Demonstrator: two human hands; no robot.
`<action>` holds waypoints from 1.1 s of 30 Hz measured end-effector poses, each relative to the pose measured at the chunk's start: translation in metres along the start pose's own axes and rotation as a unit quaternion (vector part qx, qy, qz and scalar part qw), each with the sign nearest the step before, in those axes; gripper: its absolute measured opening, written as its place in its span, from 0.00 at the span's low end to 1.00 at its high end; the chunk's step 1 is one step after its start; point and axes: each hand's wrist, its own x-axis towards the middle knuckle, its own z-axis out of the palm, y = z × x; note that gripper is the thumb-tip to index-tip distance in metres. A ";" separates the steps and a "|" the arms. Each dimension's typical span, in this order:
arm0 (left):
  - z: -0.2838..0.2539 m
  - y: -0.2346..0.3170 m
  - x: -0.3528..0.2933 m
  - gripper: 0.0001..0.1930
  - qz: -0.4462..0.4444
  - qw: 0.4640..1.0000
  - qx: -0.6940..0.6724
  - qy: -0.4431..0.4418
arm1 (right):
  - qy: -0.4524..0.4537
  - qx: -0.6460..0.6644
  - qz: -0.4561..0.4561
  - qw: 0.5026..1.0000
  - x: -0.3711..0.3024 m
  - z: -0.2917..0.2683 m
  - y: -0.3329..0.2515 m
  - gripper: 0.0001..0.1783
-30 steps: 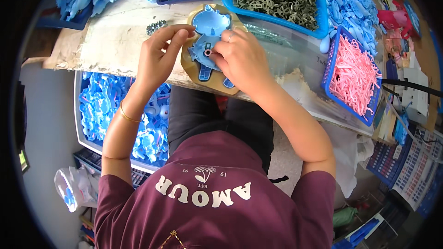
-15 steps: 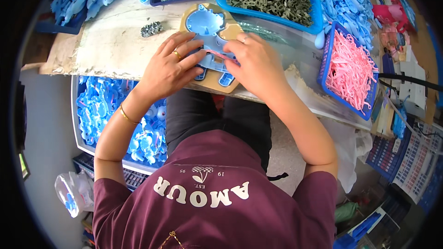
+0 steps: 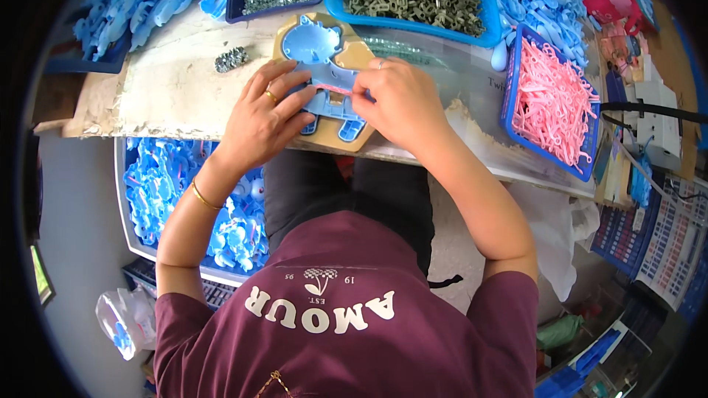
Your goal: Assembling small plastic animal toys by attaching components and using an electric power screwdriver.
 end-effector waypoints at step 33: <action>-0.005 -0.129 0.135 0.14 -0.269 0.931 0.036 -0.243 | 0.074 0.380 -0.055 0.920 0.158 -0.091 -0.095 0.24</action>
